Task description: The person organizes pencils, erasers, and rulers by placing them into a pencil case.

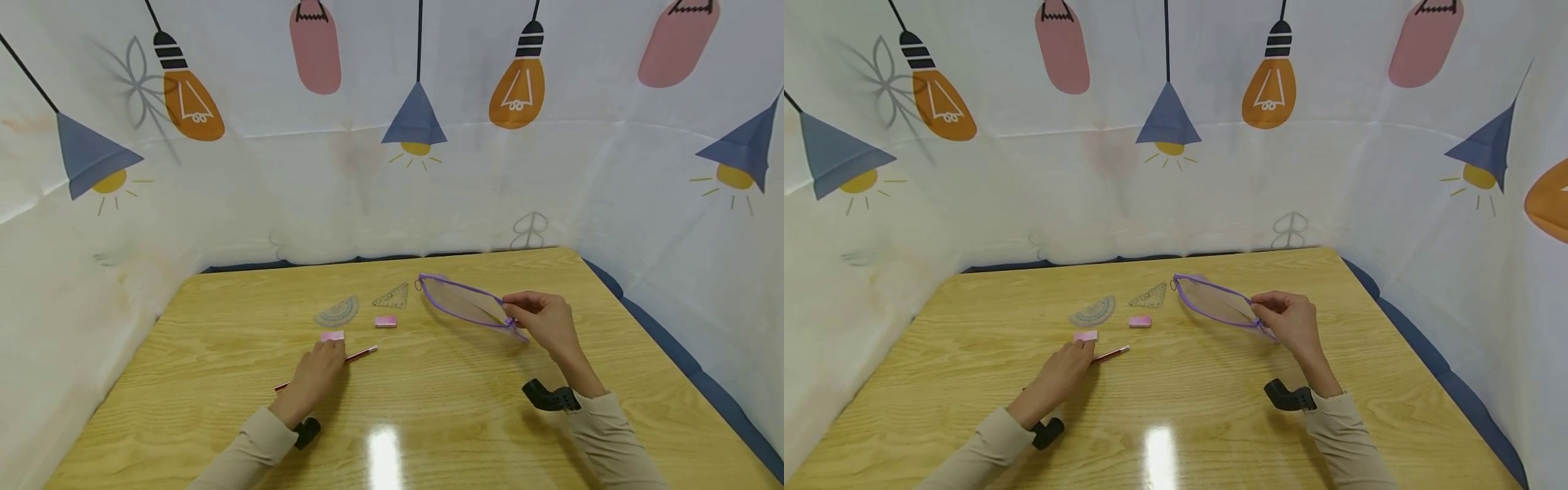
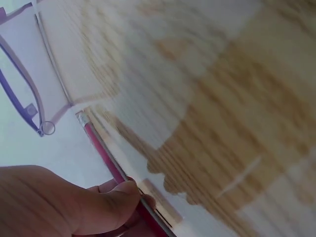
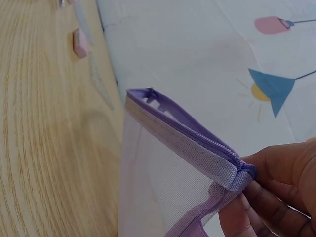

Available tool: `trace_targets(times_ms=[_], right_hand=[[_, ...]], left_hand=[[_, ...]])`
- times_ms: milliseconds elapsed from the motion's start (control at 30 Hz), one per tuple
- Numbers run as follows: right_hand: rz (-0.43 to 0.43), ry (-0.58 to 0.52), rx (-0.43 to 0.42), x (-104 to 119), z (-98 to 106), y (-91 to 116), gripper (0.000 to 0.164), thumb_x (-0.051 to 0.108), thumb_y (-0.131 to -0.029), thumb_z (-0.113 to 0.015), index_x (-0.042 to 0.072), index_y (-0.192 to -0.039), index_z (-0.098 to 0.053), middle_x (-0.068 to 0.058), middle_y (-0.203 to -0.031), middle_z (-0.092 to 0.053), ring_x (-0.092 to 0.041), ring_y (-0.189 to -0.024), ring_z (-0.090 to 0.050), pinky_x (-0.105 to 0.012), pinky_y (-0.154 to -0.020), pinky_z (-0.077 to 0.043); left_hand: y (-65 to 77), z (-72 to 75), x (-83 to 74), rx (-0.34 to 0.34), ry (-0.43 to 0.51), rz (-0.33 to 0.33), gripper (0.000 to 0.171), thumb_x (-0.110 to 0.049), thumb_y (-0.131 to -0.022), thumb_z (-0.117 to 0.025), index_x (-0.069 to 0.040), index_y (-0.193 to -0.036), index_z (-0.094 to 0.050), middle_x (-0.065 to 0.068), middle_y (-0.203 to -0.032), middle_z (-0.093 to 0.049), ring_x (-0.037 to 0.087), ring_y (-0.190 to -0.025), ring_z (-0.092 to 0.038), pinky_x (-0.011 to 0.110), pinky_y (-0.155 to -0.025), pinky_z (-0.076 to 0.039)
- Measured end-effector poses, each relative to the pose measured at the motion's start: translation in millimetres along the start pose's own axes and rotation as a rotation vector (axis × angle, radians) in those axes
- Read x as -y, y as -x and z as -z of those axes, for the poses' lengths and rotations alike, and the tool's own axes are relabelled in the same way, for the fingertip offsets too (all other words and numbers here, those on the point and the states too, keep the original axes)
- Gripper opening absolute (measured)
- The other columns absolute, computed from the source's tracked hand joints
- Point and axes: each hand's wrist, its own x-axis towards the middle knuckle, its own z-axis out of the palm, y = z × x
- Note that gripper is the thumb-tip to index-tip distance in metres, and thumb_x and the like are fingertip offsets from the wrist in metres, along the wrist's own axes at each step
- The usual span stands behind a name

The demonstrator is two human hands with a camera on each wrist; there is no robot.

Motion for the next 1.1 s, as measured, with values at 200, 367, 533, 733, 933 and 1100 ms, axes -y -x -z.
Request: trace_targets(times_ms=[200,367,533,733,933,1100], right_hand=[[-0.001,0.008,0.001,-3,0,-1,0.025,0.016,-0.090,-0.071,-0.002,-0.107,-0.072,-0.019,-0.093,-0.070,-0.014,-0.072,-0.066,-0.028,-0.063,-0.056],[-0.006,0.024,0.002,-4,0,-1,0.025,0.015,-0.090,-0.071,-0.002,-0.108,-0.072,-0.018,-0.094,-0.070,-0.015,-0.073,-0.067,-0.029,-0.064,-0.056],[-0.005,0.024,0.000,-2,1,0,0.024,0.016,-0.090,-0.071,-0.001,-0.108,-0.072,-0.018,-0.096,-0.070,-0.015,-0.075,-0.068,-0.028,-0.064,-0.056],[0.011,0.018,-0.007,1,2,0,0.025,0.016,-0.090,-0.071,-0.001,-0.108,-0.072,-0.017,-0.098,-0.071,-0.011,-0.077,-0.068,-0.025,-0.064,-0.056],[0.018,0.041,-0.020,1,4,0,0.023,0.015,-0.090,-0.071,-0.002,-0.106,-0.073,-0.018,-0.098,-0.070,-0.008,-0.076,-0.067,-0.024,-0.063,-0.055],[0.027,0.058,-0.013,1,6,-1,0.023,0.014,-0.091,-0.070,-0.002,-0.106,-0.073,-0.019,-0.099,-0.070,-0.007,-0.076,-0.067,-0.024,-0.063,-0.055]], left_hand=[[0.8,-2.4,2.9,-0.029,0.024,-0.047,0.014,0.013,-0.083,-0.066,0.007,-0.093,-0.058,0.014,-0.078,-0.050,0.028,-0.065,-0.049,0.035,-0.047,-0.046],[-0.2,-3.2,5.6,-0.045,0.045,-0.103,0.019,0.017,-0.078,-0.066,0.010,-0.092,-0.057,0.015,-0.077,-0.049,0.027,-0.067,-0.046,0.038,-0.060,-0.045],[-2.0,-2.6,6.3,-0.031,0.034,-0.113,0.017,0.015,-0.078,-0.069,0.009,-0.088,-0.057,0.015,-0.075,-0.050,0.026,-0.067,-0.047,0.038,-0.064,-0.043],[-3.3,2.5,6.3,-0.012,0.065,-0.106,0.022,0.019,-0.075,-0.068,0.006,-0.083,-0.053,0.014,-0.069,-0.050,0.028,-0.064,-0.049,0.040,-0.063,-0.043],[-5.7,6.3,5.3,-0.023,0.057,-0.128,0.027,0.021,-0.073,-0.067,0.002,-0.078,-0.049,0.011,-0.066,-0.047,0.025,-0.061,-0.047,0.037,-0.060,-0.042],[-8.6,9.3,4.2,-0.019,0.068,-0.124,0.028,0.022,-0.071,-0.068,0.002,-0.077,-0.050,0.010,-0.065,-0.048,0.025,-0.061,-0.049,0.037,-0.060,-0.042]])
